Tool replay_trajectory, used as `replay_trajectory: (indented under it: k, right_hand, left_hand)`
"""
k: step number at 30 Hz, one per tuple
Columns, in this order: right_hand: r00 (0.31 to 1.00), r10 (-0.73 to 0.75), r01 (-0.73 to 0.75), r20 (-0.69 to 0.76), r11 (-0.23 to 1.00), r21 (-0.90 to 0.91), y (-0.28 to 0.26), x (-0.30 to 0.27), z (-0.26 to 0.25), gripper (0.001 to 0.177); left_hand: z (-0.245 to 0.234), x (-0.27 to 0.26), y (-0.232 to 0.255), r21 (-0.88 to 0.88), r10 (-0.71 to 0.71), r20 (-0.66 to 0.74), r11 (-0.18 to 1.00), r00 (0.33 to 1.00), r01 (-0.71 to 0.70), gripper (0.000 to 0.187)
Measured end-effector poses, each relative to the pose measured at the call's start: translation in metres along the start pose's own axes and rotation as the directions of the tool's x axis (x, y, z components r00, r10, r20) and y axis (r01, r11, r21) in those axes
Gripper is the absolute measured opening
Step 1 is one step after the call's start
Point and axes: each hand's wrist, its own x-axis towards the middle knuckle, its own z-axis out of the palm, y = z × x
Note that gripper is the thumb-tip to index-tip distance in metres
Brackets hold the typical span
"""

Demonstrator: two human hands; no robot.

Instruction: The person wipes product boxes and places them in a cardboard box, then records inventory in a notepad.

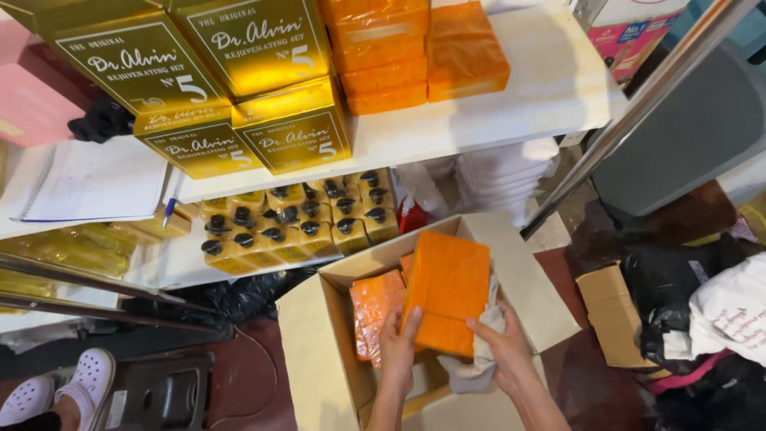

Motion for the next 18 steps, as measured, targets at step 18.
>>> replay_trajectory:
  k: [18]
  right_hand:
    - [0.827,-0.452,0.497,0.336,0.866,-0.058,-0.302,0.096,0.04,0.064]
  left_hand:
    - [0.183,0.061,0.191,0.03,0.523,0.411,0.811,0.747,-0.584,0.084]
